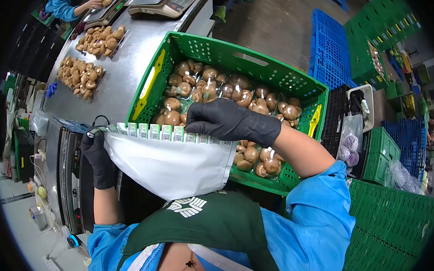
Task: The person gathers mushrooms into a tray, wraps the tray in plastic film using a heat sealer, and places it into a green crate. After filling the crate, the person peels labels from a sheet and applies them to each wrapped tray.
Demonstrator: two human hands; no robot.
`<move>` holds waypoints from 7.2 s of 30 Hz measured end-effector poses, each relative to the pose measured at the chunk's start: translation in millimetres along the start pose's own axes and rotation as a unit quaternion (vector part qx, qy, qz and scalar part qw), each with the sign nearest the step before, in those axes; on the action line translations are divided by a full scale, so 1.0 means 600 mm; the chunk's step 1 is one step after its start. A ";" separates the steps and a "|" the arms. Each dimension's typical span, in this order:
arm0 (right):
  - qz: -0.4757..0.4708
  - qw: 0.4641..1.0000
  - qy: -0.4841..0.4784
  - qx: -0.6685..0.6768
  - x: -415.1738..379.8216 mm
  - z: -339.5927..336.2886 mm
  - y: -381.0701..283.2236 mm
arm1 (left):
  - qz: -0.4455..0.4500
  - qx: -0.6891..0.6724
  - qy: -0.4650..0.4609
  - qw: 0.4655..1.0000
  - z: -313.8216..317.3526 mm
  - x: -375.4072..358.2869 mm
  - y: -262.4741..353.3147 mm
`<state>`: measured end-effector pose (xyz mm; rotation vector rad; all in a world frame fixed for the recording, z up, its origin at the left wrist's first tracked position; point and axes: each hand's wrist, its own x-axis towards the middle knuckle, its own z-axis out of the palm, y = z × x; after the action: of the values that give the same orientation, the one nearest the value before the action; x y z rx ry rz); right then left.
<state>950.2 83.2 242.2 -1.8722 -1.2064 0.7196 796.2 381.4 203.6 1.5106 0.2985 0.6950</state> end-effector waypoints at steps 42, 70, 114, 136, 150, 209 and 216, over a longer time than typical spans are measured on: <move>0.294 0.956 0.007 0.011 -0.130 0.205 0.285 | -0.050 0.074 0.196 0.977 -0.283 -0.006 -0.034; -0.092 0.982 -0.071 0.149 0.183 0.164 -0.042 | -0.081 0.194 -0.043 0.977 -0.127 -0.033 0.105; -0.046 0.874 -0.389 0.287 0.437 0.490 -0.251 | -0.067 0.524 0.506 0.682 -0.289 -0.606 0.279; -0.634 0.116 -0.662 -0.382 0.114 1.362 -0.523 | -0.003 0.302 0.952 -0.048 0.154 -1.102 0.288; -0.616 0.045 -0.724 -0.306 -0.015 1.333 -0.513 | 0.057 0.301 0.947 -0.101 0.190 -1.049 0.237; -0.706 0.106 -0.620 -0.325 -0.317 1.344 -0.479 | -0.085 0.020 0.986 -0.143 0.325 -0.961 0.247; -0.700 -0.179 -0.674 0.152 -0.491 1.307 -0.311 | -0.114 0.022 0.985 -0.125 0.274 -0.956 0.273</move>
<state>128.9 97.6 -6.5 -2.1378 1.9456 -0.7325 409.6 -100.9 238.8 1.0858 -2.0231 -1.5193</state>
